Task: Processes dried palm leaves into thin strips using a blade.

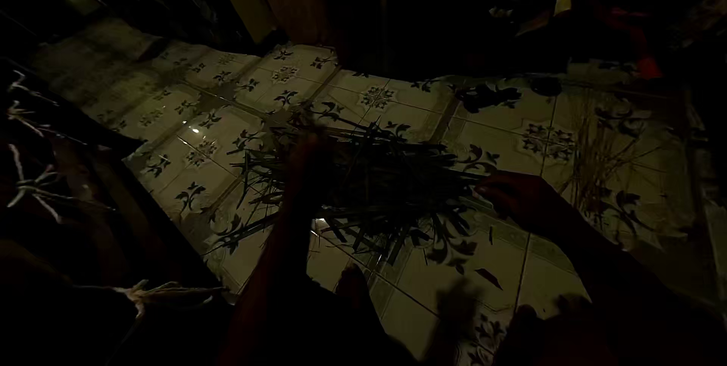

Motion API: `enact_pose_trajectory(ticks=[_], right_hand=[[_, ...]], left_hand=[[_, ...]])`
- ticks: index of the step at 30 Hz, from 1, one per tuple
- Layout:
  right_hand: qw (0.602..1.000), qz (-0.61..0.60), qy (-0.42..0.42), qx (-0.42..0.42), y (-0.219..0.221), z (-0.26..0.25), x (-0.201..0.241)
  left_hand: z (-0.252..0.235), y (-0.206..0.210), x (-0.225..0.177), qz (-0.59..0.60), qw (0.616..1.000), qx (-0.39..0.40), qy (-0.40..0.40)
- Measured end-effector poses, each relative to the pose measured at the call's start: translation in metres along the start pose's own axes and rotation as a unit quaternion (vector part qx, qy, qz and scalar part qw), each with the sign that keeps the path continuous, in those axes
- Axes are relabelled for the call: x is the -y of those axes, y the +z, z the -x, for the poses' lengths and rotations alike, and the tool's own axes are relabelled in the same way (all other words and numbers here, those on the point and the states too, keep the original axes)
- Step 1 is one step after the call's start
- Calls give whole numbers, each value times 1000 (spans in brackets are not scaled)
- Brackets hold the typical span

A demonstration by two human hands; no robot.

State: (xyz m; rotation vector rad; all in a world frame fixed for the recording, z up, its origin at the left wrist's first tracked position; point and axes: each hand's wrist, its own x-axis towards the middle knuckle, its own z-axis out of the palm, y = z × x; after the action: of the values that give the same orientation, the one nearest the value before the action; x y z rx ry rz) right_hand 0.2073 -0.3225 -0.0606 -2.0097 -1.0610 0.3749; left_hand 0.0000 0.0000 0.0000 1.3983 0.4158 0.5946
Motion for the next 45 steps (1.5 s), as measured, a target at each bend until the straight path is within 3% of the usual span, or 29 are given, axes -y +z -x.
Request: enact_pose_trajectory(ticks=[3,5,11,17,25,30,34,38,42,45], right_hand=[[999,-26,-44,-9,13,-2,6],[997,-26,-75,-1,18,-1,10],[993,-50,-104,-13,12,2,6],[992,-55,-111,-12,7,3,3],[997,-24,-68,-33,-3,2,-11],[998,-34,-24,-44,8,-4,-4],[997,-40,-59,-11,19,-7,3],[994,-37,-79,67,25,-15,3],[979,-69,-31,187,30,-25,20],[975,-119,-64,176,47,-27,32]], left_hand=[[18,48,11,-72,980,151,-109],[20,61,11,-77,968,191,-142],[5,33,1,59,985,143,-80],[-3,9,-11,88,988,123,-20],[-17,-44,-23,146,987,-59,44],[-2,-18,-5,62,998,25,-19],[6,16,3,-13,991,89,-100],[13,11,-8,23,995,85,-57],[32,16,-5,-46,991,115,-41],[54,38,-5,-86,979,172,-62]])
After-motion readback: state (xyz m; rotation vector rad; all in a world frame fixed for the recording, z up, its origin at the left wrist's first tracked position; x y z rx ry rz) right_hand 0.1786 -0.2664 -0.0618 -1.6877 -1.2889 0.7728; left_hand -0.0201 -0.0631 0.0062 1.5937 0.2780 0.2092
